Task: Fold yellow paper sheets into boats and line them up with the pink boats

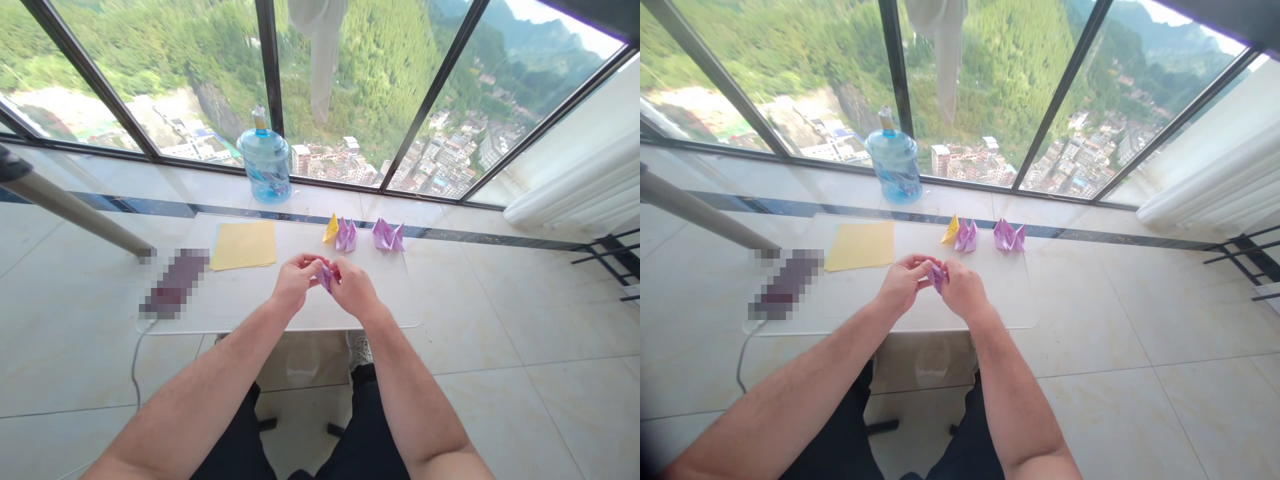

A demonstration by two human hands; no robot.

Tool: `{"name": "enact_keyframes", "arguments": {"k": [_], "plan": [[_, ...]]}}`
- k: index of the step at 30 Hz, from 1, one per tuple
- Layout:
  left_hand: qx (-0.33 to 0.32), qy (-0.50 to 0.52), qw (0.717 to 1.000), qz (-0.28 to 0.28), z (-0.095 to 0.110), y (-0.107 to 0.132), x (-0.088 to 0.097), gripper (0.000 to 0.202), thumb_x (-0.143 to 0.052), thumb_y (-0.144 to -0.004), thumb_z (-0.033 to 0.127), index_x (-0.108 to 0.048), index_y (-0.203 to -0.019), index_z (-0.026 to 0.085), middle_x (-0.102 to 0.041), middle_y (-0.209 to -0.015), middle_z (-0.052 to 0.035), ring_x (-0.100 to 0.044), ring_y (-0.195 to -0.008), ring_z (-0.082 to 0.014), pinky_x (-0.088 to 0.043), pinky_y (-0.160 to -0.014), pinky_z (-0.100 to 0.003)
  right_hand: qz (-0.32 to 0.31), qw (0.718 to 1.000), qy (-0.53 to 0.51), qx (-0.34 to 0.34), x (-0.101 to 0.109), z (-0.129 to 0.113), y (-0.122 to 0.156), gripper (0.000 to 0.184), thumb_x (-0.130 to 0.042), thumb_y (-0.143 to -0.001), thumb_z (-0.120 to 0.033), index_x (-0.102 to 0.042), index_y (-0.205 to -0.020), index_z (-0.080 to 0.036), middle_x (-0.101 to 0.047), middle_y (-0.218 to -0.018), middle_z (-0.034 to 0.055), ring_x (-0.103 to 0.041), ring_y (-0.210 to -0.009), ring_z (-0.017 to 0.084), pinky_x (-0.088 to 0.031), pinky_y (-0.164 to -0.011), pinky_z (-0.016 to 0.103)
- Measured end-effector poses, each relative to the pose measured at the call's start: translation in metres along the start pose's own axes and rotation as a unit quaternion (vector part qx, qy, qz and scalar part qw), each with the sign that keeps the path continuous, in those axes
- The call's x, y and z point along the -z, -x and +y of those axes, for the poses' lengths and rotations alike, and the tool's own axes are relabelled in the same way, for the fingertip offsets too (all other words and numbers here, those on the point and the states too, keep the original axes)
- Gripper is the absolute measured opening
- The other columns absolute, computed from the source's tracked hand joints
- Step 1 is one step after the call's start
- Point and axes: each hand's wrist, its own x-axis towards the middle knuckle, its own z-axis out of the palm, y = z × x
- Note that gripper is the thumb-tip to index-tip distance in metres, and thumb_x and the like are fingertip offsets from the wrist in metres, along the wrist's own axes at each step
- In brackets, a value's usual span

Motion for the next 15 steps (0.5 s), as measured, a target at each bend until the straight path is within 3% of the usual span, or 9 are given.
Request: {"name": "enact_keyframes", "arguments": {"k": [7, 15], "plan": [[-0.006, 0.003, 1.0, 0.001, -0.0009, 0.0, 0.0, 0.034, -0.085, -0.063, 0.035, -0.068, -0.085, 0.016, -0.073, -0.089, -0.0062, -0.068, -0.077, -0.0184, -0.058, -0.069, -0.035, -0.003, 0.999, 0.043, -0.027, 0.0028, -0.0025, 0.0001, 0.004, -0.055, -0.088, -0.023, -0.053, -0.085, -0.022, -0.065, -0.076, 0.0006, -0.058, -0.067, 0.016, -0.029, -0.061, 0.025], [-0.007, -0.003, 1.0, 0.005, -0.0014, 0.0002, -0.0005, 0.033, -0.084, -0.063, 0.034, -0.067, -0.085, 0.016, -0.074, -0.089, -0.0066, -0.069, -0.076, -0.0194, -0.059, -0.071, -0.038, 0.003, 0.999, 0.032, -0.014, 0.0019, 0.0005, 0.0003, 0.007, -0.054, -0.088, -0.022, -0.051, -0.082, -0.022, -0.063, -0.074, 0.0001, -0.055, -0.066, 0.015, -0.028, -0.06, 0.025]]}}
